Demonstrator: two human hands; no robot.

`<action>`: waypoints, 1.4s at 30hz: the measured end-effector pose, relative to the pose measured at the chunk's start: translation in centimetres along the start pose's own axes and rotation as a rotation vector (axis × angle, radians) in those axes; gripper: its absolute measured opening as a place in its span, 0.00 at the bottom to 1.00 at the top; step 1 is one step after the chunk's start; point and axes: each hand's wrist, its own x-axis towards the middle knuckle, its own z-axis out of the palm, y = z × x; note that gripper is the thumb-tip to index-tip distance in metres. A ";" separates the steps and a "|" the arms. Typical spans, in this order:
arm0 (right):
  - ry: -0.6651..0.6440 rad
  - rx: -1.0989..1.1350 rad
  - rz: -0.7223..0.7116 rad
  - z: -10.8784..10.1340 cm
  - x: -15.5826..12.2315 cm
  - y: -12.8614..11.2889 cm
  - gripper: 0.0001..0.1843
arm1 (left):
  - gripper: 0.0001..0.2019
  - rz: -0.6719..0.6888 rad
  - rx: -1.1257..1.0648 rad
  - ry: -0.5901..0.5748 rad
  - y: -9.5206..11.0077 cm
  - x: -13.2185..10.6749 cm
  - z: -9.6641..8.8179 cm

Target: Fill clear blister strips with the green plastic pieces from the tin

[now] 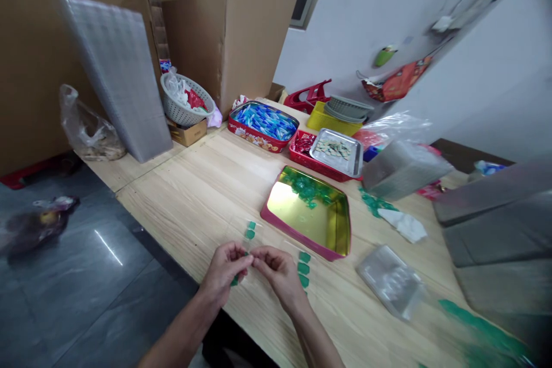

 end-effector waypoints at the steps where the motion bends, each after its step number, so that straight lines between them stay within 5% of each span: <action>1: 0.023 0.006 -0.002 -0.1 -0.1 0.1 0.09 | 0.15 -0.006 -0.012 -0.008 0.0 0.0 0.0; 7: 0.084 -0.012 -0.035 0.2 -0.7 0.3 0.08 | 0.09 -0.046 -0.023 -0.030 0.1 0.0 -0.4; 15: 0.131 -0.400 -0.350 1.7 -1.9 -0.6 0.04 | 0.06 -0.082 -0.159 -0.025 -0.1 0.2 0.0; 21: 0.128 -0.258 -0.240 1.4 -1.8 -0.1 0.03 | 0.08 -0.028 -0.109 -0.007 -0.4 0.0 0.2; 30: -0.085 0.062 -0.101 0.8 -1.2 -0.1 0.12 | 0.09 -0.052 -0.067 -0.111 0.0 0.0 -0.5; 39: 0.073 -0.020 -0.175 1.1 -1.5 0.5 0.08 | 0.12 -0.040 -0.061 -0.069 -0.3 -0.3 0.2; 42: 0.147 -0.072 -0.192 1.4 -1.8 1.1 0.08 | 0.11 0.054 -0.025 0.082 -1.0 -0.4 0.7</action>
